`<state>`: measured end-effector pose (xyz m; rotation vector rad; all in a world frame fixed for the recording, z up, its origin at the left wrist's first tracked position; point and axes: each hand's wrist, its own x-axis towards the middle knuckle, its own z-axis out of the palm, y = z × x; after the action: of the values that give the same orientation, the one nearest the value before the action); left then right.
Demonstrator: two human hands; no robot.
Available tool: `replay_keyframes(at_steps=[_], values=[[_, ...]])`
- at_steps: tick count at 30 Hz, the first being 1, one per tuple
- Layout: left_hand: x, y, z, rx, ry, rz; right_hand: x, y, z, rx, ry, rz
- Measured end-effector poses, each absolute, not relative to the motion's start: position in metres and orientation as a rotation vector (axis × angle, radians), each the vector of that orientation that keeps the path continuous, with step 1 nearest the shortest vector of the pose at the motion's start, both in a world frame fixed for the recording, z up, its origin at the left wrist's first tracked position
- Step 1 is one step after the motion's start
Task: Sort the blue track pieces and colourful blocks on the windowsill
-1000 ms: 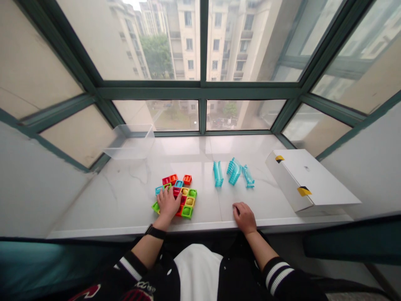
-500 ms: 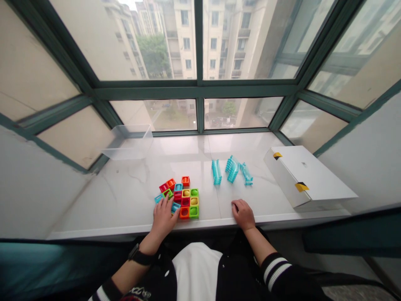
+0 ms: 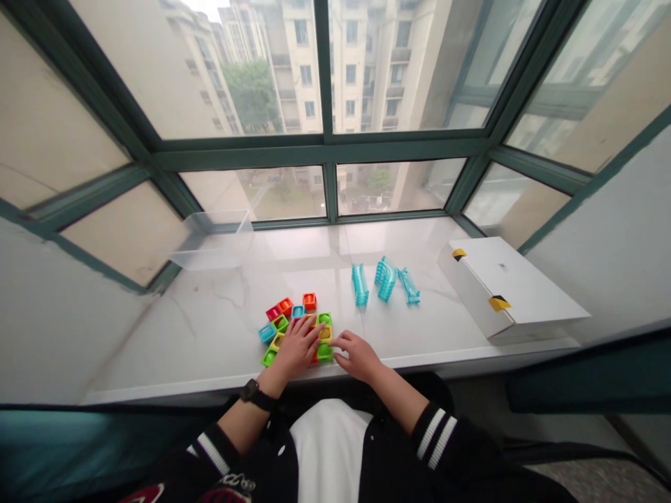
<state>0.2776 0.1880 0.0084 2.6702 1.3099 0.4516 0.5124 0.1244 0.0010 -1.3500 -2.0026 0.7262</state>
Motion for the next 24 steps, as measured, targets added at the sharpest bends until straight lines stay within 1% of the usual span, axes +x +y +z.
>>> replay_keyframes(at_steps=[9, 18, 24], values=[[0.274, 0.190, 0.001, 2.679, 1.268, 0.440, 0.501, 0.124, -0.010, -1.360, -2.082, 0.778], [0.274, 0.190, 0.001, 2.693, 1.262, 0.420, 0.504, 0.121, 0.001, -1.389, -2.125, 0.793], [0.274, 0.190, 0.003, 2.683, 1.270, 0.424, 0.529, 0.114, 0.005, -1.389, -1.929, 0.869]])
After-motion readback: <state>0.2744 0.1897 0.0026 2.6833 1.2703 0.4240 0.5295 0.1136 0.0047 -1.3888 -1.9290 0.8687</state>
